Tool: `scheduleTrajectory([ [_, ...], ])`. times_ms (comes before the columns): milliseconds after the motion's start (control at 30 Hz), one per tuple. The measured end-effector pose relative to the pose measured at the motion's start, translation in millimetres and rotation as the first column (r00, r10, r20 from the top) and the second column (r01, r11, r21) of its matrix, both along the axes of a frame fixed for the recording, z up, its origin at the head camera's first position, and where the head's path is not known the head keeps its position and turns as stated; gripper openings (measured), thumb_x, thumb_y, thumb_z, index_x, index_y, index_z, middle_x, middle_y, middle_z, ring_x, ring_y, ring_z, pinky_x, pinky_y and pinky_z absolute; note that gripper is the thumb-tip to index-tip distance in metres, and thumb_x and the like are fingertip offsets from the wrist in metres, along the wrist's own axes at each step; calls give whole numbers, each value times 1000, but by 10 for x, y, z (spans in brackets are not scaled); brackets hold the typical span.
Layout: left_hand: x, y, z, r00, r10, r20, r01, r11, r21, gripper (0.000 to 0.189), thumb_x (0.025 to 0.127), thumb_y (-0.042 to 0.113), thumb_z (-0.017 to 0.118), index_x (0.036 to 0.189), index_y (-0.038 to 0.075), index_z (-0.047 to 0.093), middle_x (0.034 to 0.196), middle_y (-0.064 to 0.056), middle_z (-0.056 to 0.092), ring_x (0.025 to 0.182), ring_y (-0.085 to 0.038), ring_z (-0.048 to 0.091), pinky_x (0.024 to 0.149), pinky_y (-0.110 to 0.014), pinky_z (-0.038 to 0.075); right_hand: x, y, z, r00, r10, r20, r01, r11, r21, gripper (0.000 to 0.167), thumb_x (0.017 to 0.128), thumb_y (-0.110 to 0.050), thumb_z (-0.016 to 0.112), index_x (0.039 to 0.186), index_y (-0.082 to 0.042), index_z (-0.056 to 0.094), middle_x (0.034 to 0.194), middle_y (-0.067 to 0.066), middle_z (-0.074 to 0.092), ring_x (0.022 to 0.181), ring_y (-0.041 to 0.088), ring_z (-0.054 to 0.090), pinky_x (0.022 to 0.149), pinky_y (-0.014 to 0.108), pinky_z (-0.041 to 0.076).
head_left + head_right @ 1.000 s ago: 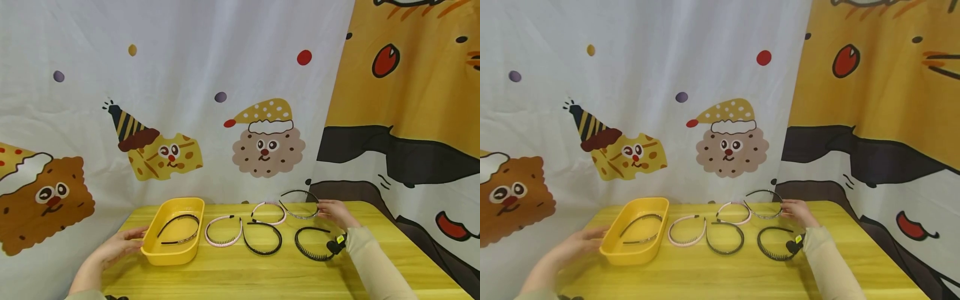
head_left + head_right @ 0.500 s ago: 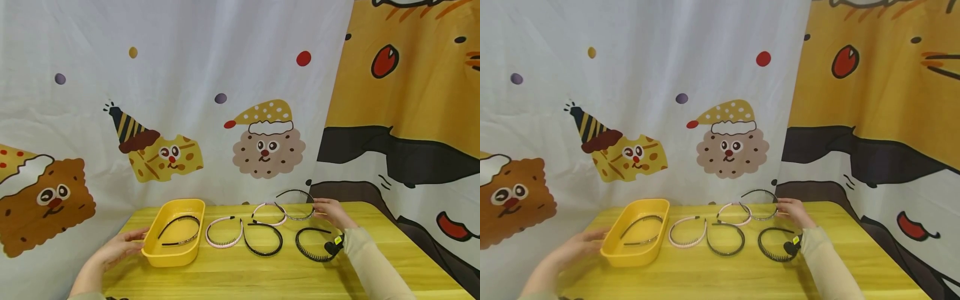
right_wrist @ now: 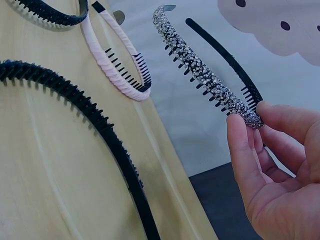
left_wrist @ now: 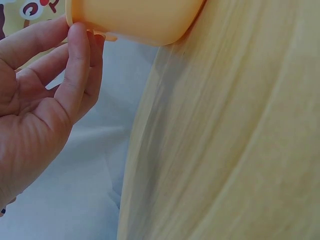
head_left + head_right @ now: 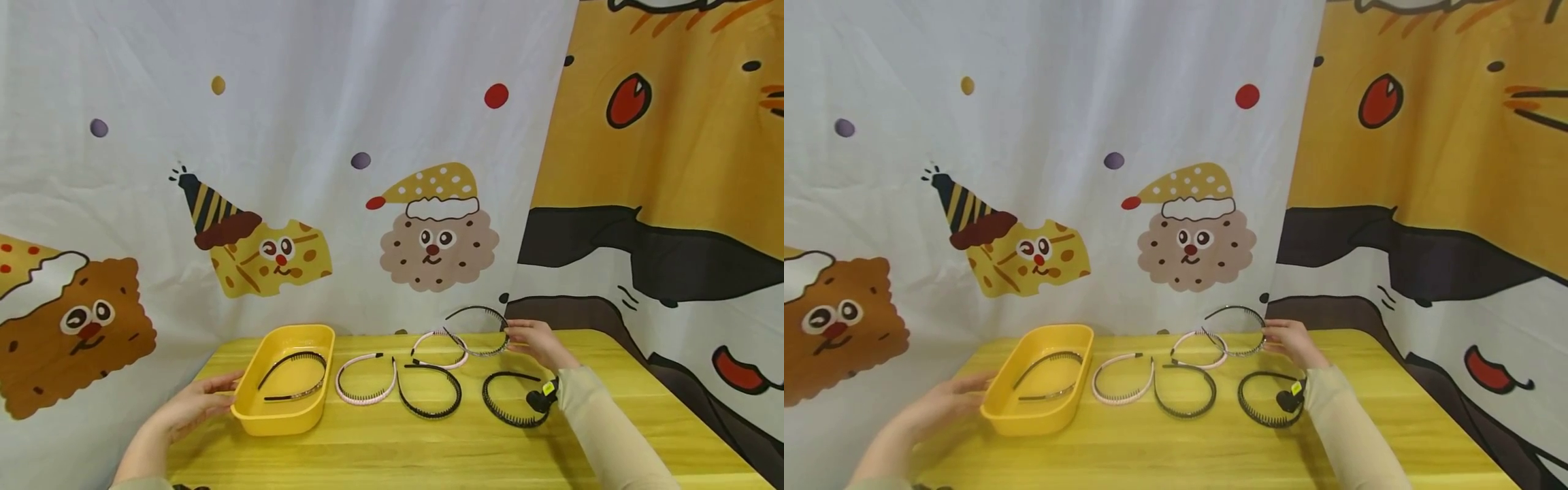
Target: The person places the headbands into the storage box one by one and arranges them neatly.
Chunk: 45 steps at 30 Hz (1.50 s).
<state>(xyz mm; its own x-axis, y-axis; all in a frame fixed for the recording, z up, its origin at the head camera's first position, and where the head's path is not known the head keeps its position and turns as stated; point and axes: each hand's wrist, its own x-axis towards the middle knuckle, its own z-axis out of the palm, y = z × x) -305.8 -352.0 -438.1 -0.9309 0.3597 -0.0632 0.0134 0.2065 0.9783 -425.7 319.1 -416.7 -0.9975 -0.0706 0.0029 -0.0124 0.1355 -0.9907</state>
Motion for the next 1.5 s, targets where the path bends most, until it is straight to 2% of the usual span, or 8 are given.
scheduleTrajectory([
  [300, 10, 8, 25, 1000, 0, -1, 0, 1000, -16, 65, 99, 9, 55, 146, -16, 18, 136, -28, 44, 108, -16, 59, 88, -32, 51, -9, -56, 112, 1000, 12, -2, -12, 1000, -2, 53, 100, -8, 54, 144, 13, 33, 127, 24, 49, 89, 14, 59, 90, 40, 52],
  [567, 3, 14, 30, 1000, -6, -9, 6, 1000, -4, 66, 98, 8, 56, 146, -17, 17, 135, -26, 46, 107, -15, 59, 89, -32, 51, -48, -134, 183, 1000, 30, -8, -30, 999, -11, 52, 99, -6, 53, 143, 13, 33, 140, 34, 34, 94, 16, 57, 96, 45, 47],
  [700, 3, 16, 29, 1000, -13, -17, 13, 1000, 3, 66, 98, 7, 55, 145, -18, 17, 134, -25, 48, 107, -14, 60, 88, -32, 52, -73, -158, 182, 999, 34, -13, -34, 999, -3, 53, 99, -6, 55, 142, 14, 34, 137, 33, 38, 94, 17, 57, 93, 43, 50],
  [900, 2, 2, 14, 1000, -15, -22, 15, 1000, 5, 65, 98, 7, 55, 145, -18, 18, 133, -22, 49, 106, -14, 60, 87, -31, 52, -92, -198, 158, 1000, 18, -3, -18, 1000, 2, 52, 98, -6, 57, 141, 13, 37, 126, 23, 49, 92, 17, 58, 92, 43, 50],
  [1067, -17, -11, 2, 1000, -13, -16, 13, 1000, 3, 65, 99, 7, 55, 146, -17, 17, 135, -26, 46, 107, -15, 59, 88, -32, 52, -101, -248, 144, 999, 29, -13, -29, 1000, 1, 51, 98, -6, 56, 141, 14, 37, 123, 21, 50, 92, 17, 58, 92, 43, 51],
  [1233, -18, -11, 11, 1000, -2, -8, 2, 1000, -8, 66, 98, 8, 56, 146, -17, 17, 136, -28, 43, 108, -16, 59, 88, -32, 52, -122, -328, 127, 999, 38, -20, -38, 999, -1, 50, 97, -5, 58, 140, 13, 40, 119, 20, 52, 91, 17, 59, 96, 49, 47],
  [1367, -10, -3, 20, 1000, 0, -11, 0, 1000, -4, 65, 98, 8, 56, 146, -17, 18, 133, -23, 47, 106, -14, 59, 88, -31, 52, -134, -401, 115, 999, 40, -16, -40, 999, -10, 50, 96, -5, 59, 139, 13, 41, 120, 21, 52, 91, 18, 60, 96, 50, 46],
  [1500, -5, 2, 18, 1000, -8, -20, 9, 1000, 11, 65, 98, 7, 55, 145, -18, 18, 130, -17, 51, 105, -14, 60, 87, -31, 52, -138, -463, 111, 998, 52, -18, -52, 999, -6, 49, 97, -5, 58, 139, 14, 41, 124, 24, 50, 93, 20, 59, 93, 46, 49],
])
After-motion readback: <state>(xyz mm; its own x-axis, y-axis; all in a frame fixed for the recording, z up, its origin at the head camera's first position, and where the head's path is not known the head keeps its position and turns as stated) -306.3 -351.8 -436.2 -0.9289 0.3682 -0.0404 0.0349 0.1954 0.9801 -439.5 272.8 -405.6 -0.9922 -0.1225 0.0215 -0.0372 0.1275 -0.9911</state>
